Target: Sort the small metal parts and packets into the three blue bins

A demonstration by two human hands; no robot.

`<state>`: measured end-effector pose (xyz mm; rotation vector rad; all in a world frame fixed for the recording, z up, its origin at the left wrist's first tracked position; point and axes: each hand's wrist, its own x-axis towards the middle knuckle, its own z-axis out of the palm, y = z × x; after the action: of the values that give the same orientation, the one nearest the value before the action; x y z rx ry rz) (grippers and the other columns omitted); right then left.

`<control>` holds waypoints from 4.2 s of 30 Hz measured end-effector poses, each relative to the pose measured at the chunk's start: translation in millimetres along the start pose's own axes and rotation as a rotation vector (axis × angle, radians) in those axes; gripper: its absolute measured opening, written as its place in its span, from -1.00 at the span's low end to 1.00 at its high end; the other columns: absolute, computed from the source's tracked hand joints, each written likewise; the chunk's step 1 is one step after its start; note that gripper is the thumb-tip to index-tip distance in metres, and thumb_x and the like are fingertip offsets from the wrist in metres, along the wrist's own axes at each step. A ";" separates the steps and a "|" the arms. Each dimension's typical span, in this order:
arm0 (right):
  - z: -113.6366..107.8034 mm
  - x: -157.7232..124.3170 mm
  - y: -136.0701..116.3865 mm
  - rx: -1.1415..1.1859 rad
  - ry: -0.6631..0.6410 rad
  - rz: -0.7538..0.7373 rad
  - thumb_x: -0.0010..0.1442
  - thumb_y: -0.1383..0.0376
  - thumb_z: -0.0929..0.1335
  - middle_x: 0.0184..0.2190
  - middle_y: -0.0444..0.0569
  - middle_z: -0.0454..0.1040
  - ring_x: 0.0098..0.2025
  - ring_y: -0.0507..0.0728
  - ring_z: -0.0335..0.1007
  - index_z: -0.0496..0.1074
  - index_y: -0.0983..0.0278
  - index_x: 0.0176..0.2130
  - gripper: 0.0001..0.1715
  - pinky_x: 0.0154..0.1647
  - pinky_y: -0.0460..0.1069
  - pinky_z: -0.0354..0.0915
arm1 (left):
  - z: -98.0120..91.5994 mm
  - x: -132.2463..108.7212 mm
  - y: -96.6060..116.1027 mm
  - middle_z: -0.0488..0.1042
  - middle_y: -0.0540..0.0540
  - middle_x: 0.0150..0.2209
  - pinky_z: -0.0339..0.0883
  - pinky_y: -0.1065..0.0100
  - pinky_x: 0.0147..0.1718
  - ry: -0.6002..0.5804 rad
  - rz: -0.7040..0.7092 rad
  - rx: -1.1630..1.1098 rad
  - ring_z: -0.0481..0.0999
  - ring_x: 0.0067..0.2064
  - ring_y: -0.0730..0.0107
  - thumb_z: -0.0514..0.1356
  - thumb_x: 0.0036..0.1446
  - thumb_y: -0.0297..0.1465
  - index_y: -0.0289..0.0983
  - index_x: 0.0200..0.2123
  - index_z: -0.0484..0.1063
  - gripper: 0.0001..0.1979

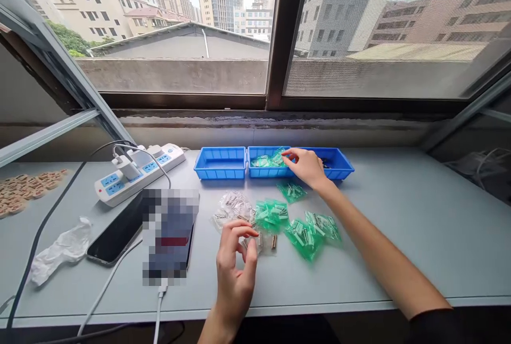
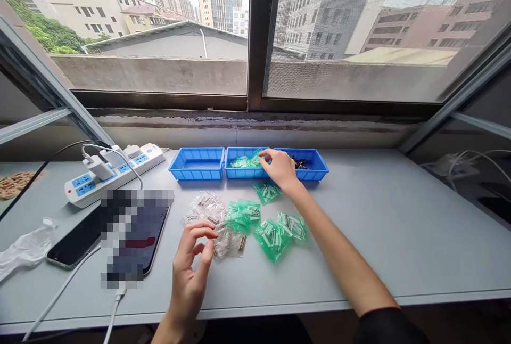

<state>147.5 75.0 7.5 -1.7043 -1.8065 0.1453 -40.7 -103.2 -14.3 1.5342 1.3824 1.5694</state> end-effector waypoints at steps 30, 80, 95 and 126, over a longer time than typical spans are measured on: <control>-22.7 -67.8 -8.0 0.628 -0.230 0.046 0.00 0.01 0.43 -0.49 -0.05 0.54 -0.54 0.10 0.41 0.49 0.27 -0.34 -0.62 -0.64 -0.05 0.26 | 8.2 50.1 20.9 0.48 -0.06 -0.35 0.26 0.46 -0.57 -0.149 -0.063 0.202 0.41 -0.40 0.41 0.14 0.13 -0.22 -0.21 -0.17 0.44 -0.75; -11.1 -57.3 7.7 0.547 0.209 0.063 0.12 0.07 0.34 -0.21 0.06 0.55 -0.34 0.16 0.46 0.53 0.25 -0.13 -0.59 -0.45 0.03 0.40 | 9.1 38.9 3.5 0.39 -0.05 -0.26 0.25 0.60 -0.62 0.063 0.180 0.130 0.41 -0.41 0.56 0.10 0.16 -0.48 -0.24 -0.31 0.41 -0.90; 33.0 -8.3 -18.3 0.081 -0.044 -0.295 0.24 0.15 0.26 -0.09 0.09 0.53 -0.04 0.30 0.39 0.44 0.26 0.09 -0.52 -0.01 0.19 0.24 | 11.6 32.6 -1.4 0.40 -0.06 -0.28 0.21 0.57 -0.64 0.008 0.257 0.107 0.38 -0.43 0.55 0.06 0.17 -0.49 -0.23 -0.30 0.40 -0.87; -12.4 -72.4 -4.7 0.191 -0.525 -0.318 -0.10 0.17 0.57 -0.22 -0.01 0.54 -0.18 0.22 0.47 0.46 0.21 0.01 -0.33 -0.14 0.10 0.36 | 8.1 33.0 3.3 0.41 -0.05 -0.29 0.24 0.55 -0.62 -0.022 0.224 0.149 0.42 -0.41 0.55 0.06 0.18 -0.51 -0.24 -0.32 0.40 -0.86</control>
<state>146.4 2.9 -7.2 -1.2977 -2.3283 0.6560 -39.0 -72.3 0.0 1.8455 1.3813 1.6029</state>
